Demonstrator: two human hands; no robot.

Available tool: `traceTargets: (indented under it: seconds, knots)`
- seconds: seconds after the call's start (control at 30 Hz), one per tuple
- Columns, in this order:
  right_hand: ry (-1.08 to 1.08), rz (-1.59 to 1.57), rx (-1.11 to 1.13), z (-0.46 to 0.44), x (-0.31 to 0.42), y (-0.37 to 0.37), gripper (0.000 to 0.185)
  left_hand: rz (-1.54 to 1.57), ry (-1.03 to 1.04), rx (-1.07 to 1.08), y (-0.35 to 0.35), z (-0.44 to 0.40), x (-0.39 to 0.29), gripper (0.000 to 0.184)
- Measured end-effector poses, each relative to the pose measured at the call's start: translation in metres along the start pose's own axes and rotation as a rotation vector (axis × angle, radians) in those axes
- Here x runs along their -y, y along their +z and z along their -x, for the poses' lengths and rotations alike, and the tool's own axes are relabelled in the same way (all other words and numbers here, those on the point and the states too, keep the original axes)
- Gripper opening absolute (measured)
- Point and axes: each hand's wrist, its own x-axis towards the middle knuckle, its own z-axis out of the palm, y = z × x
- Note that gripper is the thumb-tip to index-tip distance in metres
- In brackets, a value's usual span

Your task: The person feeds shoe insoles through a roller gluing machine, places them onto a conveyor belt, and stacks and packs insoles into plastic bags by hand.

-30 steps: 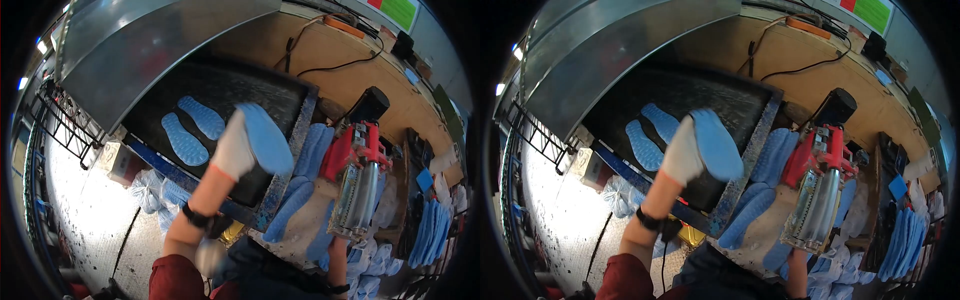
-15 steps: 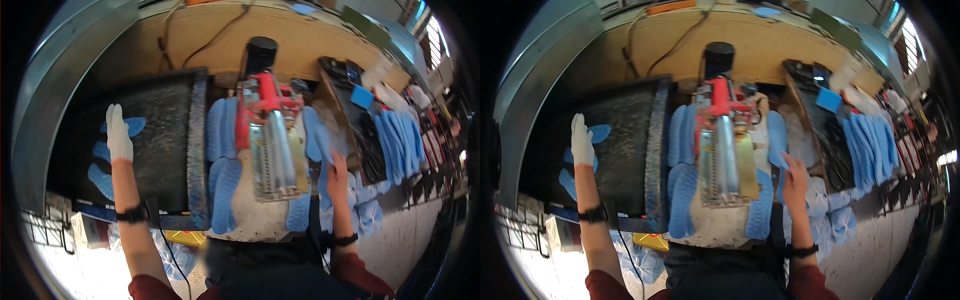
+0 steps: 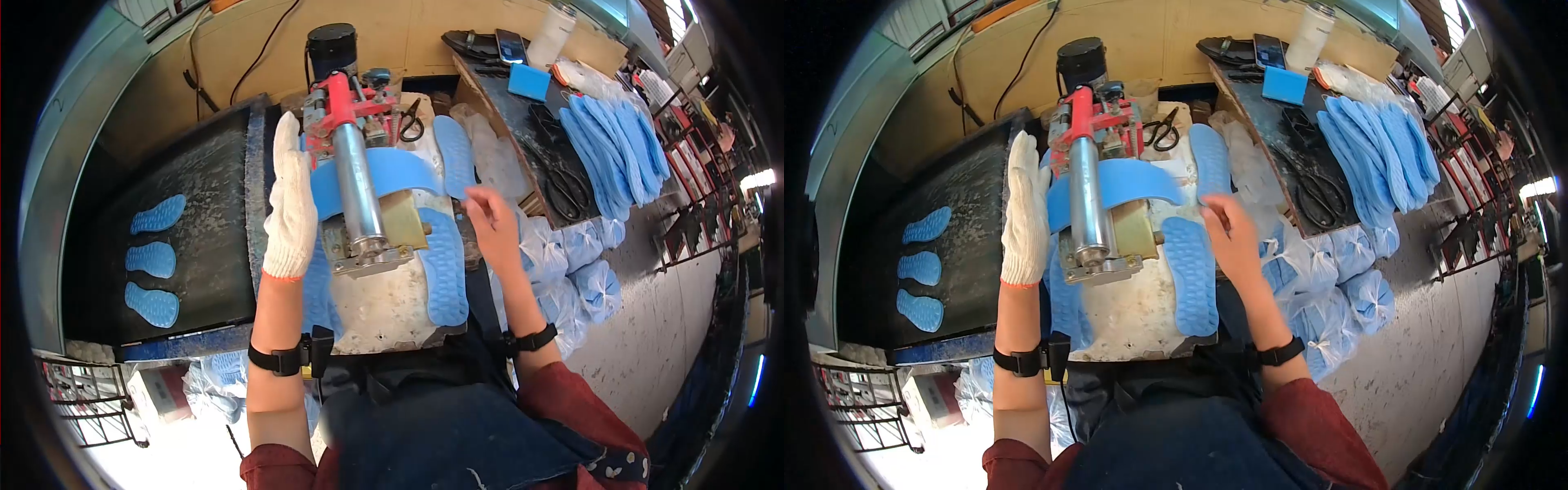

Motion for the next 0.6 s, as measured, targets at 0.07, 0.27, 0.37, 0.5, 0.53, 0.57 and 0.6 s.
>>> traceTargets:
  seconds: [0.07, 0.27, 0.37, 0.5, 0.53, 0.57, 0.6]
  knots:
    - [0.072, 0.140, 0.045, 0.021, -0.021, 0.001, 0.044, -0.054, -0.021, -0.026, -0.007, -0.003, 0.006, 0.067]
    - [-0.193, 0.742, 0.165, 0.065, -0.096, 0.030, 0.087, -0.285, -0.230, -0.229, -0.041, 0.007, 0.034, 0.065]
    - [0.119, 0.477, 0.243, 0.052, -0.103, 0.037, 0.094, -0.450, -0.129, -0.038, -0.081, 0.021, 0.072, 0.064]
    - [0.197, 0.487, 0.310, 0.043, -0.113, 0.029, 0.093, -0.109, -0.146, 0.123, -0.087, 0.048, 0.057, 0.057]
    - [0.190, 0.452, 0.321, 0.042, -0.102, 0.028, 0.091, 0.036, -0.230, 0.107, -0.086, 0.051, 0.051, 0.055]
    - [0.185, 0.412, 0.328, 0.042, -0.099, 0.028, 0.089, 0.165, -0.316, 0.093, -0.086, 0.056, 0.050, 0.055]
    - [0.178, 0.416, 0.336, 0.041, -0.094, 0.027, 0.089, 0.302, -0.407, 0.081, -0.085, 0.059, 0.046, 0.055]
